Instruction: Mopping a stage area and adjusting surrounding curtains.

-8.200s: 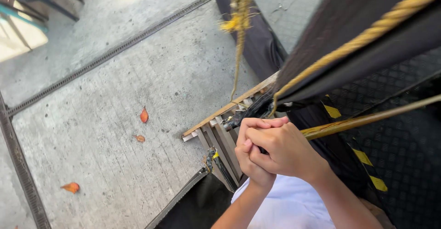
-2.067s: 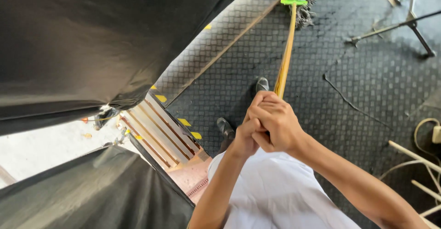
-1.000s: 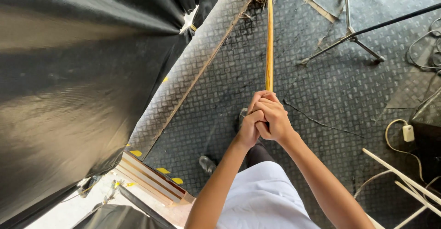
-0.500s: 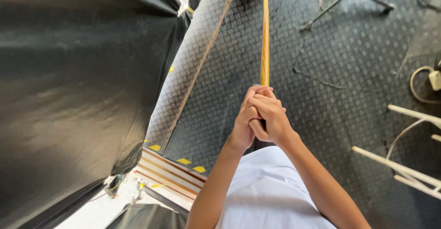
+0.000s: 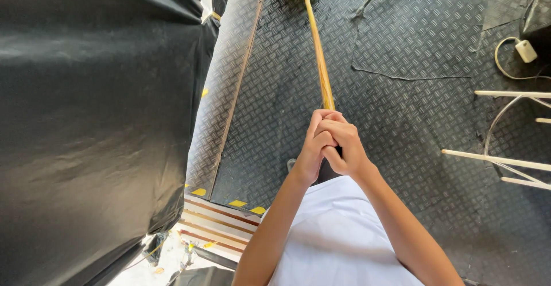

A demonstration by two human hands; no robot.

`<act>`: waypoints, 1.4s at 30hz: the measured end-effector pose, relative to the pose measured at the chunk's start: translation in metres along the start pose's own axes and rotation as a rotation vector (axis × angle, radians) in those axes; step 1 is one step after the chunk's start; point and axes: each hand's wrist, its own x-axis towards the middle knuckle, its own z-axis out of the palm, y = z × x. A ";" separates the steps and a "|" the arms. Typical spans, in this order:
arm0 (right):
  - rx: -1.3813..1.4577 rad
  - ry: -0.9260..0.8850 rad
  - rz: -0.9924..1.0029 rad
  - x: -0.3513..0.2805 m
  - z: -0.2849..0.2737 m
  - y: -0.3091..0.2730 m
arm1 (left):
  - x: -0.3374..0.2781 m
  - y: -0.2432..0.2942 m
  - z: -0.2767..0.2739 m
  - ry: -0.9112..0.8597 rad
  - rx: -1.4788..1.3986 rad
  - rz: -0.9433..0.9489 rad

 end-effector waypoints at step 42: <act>0.096 -0.126 -0.261 0.399 -0.139 0.133 | 0.409 0.188 0.015 0.074 -0.366 -0.271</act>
